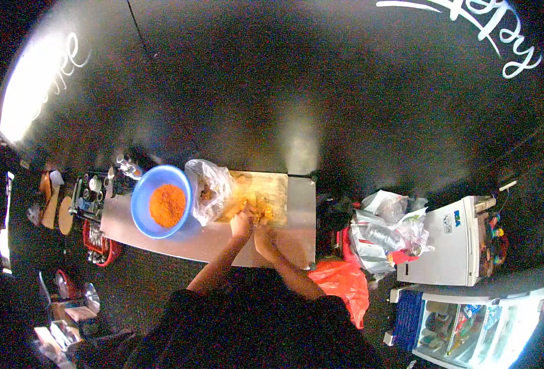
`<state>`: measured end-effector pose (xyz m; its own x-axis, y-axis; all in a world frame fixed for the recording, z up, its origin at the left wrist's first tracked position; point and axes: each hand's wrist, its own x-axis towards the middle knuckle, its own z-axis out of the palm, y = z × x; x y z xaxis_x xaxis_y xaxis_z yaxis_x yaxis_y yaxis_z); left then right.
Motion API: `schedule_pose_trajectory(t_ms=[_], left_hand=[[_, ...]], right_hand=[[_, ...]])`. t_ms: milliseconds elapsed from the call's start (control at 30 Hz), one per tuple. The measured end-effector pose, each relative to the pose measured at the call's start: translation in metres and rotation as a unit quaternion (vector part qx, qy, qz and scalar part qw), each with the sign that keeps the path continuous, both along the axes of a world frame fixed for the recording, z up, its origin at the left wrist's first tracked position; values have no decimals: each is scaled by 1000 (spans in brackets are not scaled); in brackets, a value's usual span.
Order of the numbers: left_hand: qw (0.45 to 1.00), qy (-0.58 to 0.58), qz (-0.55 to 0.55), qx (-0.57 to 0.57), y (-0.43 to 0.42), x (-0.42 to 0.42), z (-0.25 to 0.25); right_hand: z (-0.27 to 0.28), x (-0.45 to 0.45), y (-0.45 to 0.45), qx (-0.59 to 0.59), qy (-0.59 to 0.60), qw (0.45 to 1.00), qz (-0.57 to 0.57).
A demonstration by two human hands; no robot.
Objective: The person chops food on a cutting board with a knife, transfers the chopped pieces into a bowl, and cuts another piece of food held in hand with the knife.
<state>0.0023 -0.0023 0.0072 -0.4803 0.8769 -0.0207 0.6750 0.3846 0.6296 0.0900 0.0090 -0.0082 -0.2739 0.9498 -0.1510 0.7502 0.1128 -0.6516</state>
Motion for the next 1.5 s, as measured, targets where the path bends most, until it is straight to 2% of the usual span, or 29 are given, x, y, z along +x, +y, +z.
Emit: schedule_pose_trajectory(t_ms=[67, 133, 200, 267, 300, 333, 400, 533, 600, 667, 767, 833, 867, 933, 967, 1033, 1067, 1133, 1267, 1333, 1367, 1433, 1500], left_hand=[[1000, -6, -2, 21, 0, -1, 1], [999, 30, -4, -20, 1, -1, -1], [999, 37, 4, -12, 1, 0, 2], [999, 40, 13, -6, 0, 1, 10], [999, 38, 5, -30, -1, 0, 11], [998, 37, -3, -53, -1, 0, 12], [998, 32, 4, -51, -1, 0, 14], [999, 38, 29, -25, -2, 3, 16], [999, 23, 17, 19, -1, -1, -11], [998, 12, 8, 62, -2, -5, -20], [997, -54, 20, 57, -2, -2, -5], [997, -64, 25, 40, -5, -3, 4], [997, -65, 27, 40, -6, -2, 7], [988, -107, 2, 108, -9, -2, 8], [989, -106, 4, 106, -11, -4, 8], [999, -16, -49, 3, -12, -3, 13], [999, -16, -49, 4, -13, -5, 8], [974, -67, -126, 178, -15, -14, -8], [972, -113, -155, 138, -29, -22, 13], [962, -74, -128, 232, -31, -31, 3], [961, -75, -129, 232, -32, -35, -2], [978, -110, -32, 175, -33, -40, -2], [976, -82, -53, 194, -30, -45, -7]], right_hand=[[1, 2, 0, 30, -3, 999, 46], [0, 5, 9, 11, -12, 998, 59], [5, 2, 12, -5, -18, 997, 74], [13, -1, 1, -50, -136, 987, 62], [8, -2, -3, 3, -113, 992, 55], [3, -2, 0, 4, -113, 992, 56], [-1, -3, 8, 4, 43, 999, 29], [4, -2, 3, 77, -9, 995, 64], [4, -2, -5, -3, -46, 998, 37], [-3, -1, 2, -32, 26, 999, 30], [0, 1, 12, -41, -21, 997, 57], [11, 4, 1, 93, -64, 990, 82], [14, 3, -1, 93, -66, 990, 83], [4, -2, -3, 53, -51, 996, 48], [-2, -5, 2, 51, -50, 996, 50], [-16, -3, 17, -4, 4, 998, 59], [-16, 0, 19, -4, 3, 998, 59], [1, 7, 18, 74, -9, 986, 148], [14, 17, 11, 85, -11, 986, 142], [4, 17, 12, 62, -46, 987, 140], [0, 18, 13, 62, -46, 987, 139], [0, 19, 13, 53, -82, 985, 144], [1, 18, 13, 49, -82, 985, 144]])
